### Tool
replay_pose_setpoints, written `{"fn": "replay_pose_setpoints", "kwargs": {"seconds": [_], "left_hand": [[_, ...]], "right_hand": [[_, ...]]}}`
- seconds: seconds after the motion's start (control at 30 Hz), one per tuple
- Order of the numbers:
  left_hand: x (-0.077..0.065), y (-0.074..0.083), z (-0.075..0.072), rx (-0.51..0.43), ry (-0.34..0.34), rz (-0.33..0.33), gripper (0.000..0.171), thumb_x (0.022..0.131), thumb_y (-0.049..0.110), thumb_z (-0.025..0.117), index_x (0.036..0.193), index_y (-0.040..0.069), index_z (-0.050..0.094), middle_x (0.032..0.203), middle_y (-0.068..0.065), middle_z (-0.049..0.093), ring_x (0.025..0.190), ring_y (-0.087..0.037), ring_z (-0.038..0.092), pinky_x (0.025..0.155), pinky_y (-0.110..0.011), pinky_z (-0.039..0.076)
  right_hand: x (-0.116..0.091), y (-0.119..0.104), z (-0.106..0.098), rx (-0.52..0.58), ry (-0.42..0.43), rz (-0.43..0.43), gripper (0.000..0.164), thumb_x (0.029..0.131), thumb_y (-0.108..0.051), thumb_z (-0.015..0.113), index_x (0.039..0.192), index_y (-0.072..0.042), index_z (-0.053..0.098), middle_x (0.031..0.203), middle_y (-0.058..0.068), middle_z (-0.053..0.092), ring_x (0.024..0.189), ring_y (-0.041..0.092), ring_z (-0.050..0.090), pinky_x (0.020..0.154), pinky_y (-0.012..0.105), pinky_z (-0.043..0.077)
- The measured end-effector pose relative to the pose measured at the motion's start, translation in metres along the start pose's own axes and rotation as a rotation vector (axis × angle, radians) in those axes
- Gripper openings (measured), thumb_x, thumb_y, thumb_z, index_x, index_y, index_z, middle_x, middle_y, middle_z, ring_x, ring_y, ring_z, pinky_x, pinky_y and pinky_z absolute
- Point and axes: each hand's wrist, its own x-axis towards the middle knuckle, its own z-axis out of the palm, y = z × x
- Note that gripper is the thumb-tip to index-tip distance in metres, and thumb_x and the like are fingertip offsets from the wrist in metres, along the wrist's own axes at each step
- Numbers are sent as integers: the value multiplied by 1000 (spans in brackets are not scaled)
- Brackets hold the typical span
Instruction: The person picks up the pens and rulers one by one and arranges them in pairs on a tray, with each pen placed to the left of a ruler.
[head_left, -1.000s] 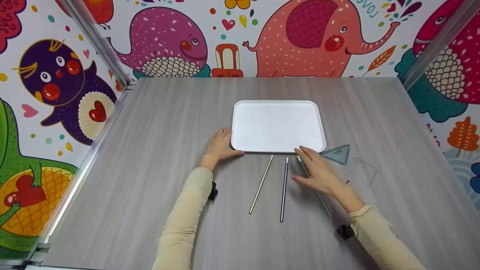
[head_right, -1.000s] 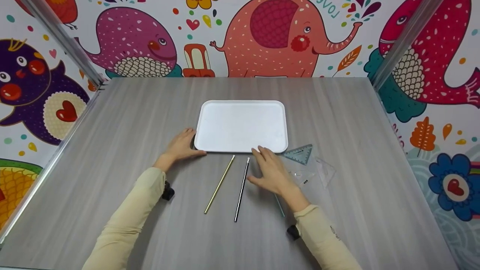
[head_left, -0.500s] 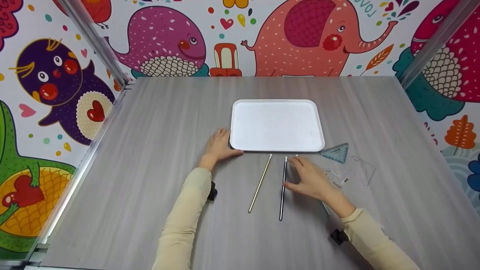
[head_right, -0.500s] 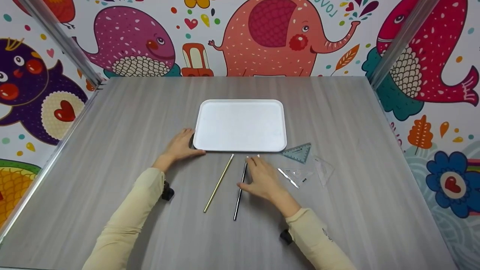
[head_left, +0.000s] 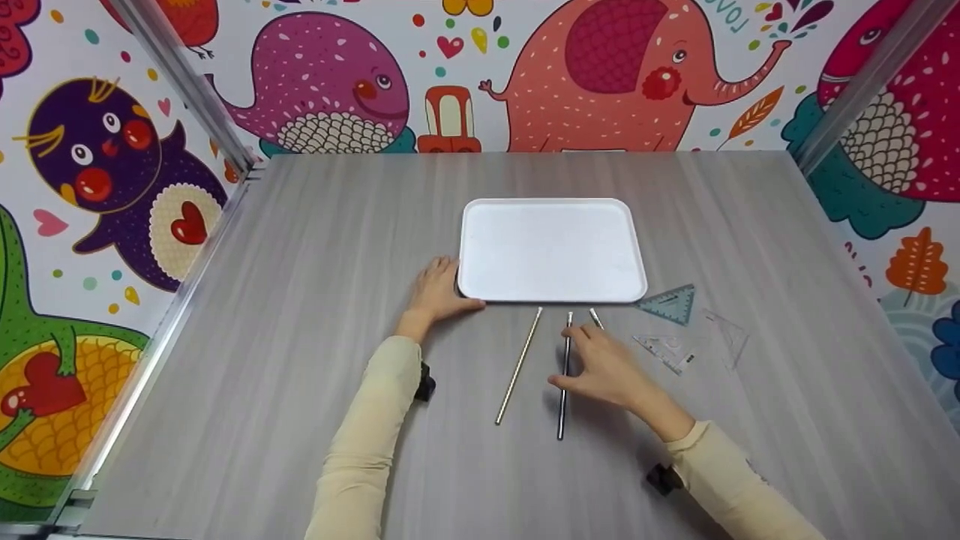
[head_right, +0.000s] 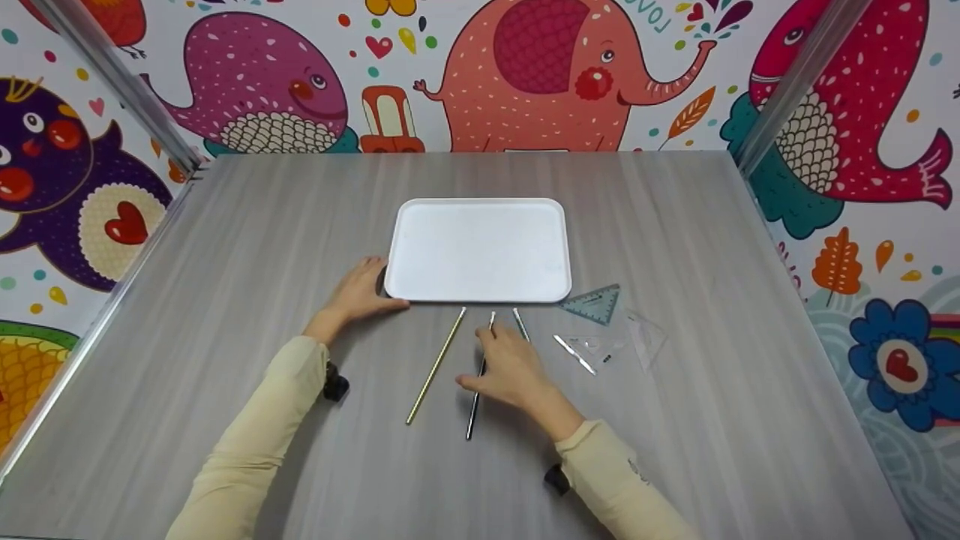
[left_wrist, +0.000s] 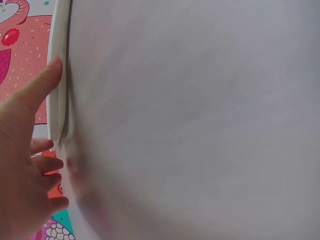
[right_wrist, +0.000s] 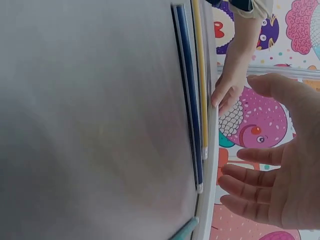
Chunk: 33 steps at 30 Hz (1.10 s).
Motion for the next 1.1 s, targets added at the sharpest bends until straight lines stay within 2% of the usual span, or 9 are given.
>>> {"fn": "replay_pose_setpoints", "kwargs": {"seconds": [0.27,0.4,0.73,0.97,1.1], "left_hand": [[-1,1,-3,-13,-2,-1,93,68,53,70,138,3,34,141,-21,32,133,-32,23,108,-48,18],[-2,1,-3,-6,4,1,93,68,53,70,138,3,35,141,-22,32,134,-33,22,108,-48,17],[-1,0,0,-4,17,1,94,68,55,70,137,1,36,142,-22,32,134,-33,22,108,-48,18],[-1,0,-1,-12,6,-2,95,68,54,70,139,1,33,142,-22,30,134,-34,20,109,-47,17],[-2,0,0,-15,14,3,94,69,53,71,138,1,34,142,-22,31,134,-34,21,108,-47,18]], "right_hand": [[2,-22,8,49,-59,155,66,66,-50,71,108,-2,56,97,14,61,87,28,59,73,42,48],[5,-32,11,62,-99,234,66,65,-52,71,106,-2,56,88,11,61,78,26,59,66,39,48],[6,-49,20,75,-42,203,54,65,-38,75,95,3,58,81,11,58,72,25,57,62,39,48],[9,-54,28,115,-31,257,49,67,-31,75,95,6,58,84,16,60,74,30,60,63,40,50],[12,-56,33,106,-31,278,46,67,-31,76,89,5,58,80,17,61,72,31,60,62,41,49]]}}
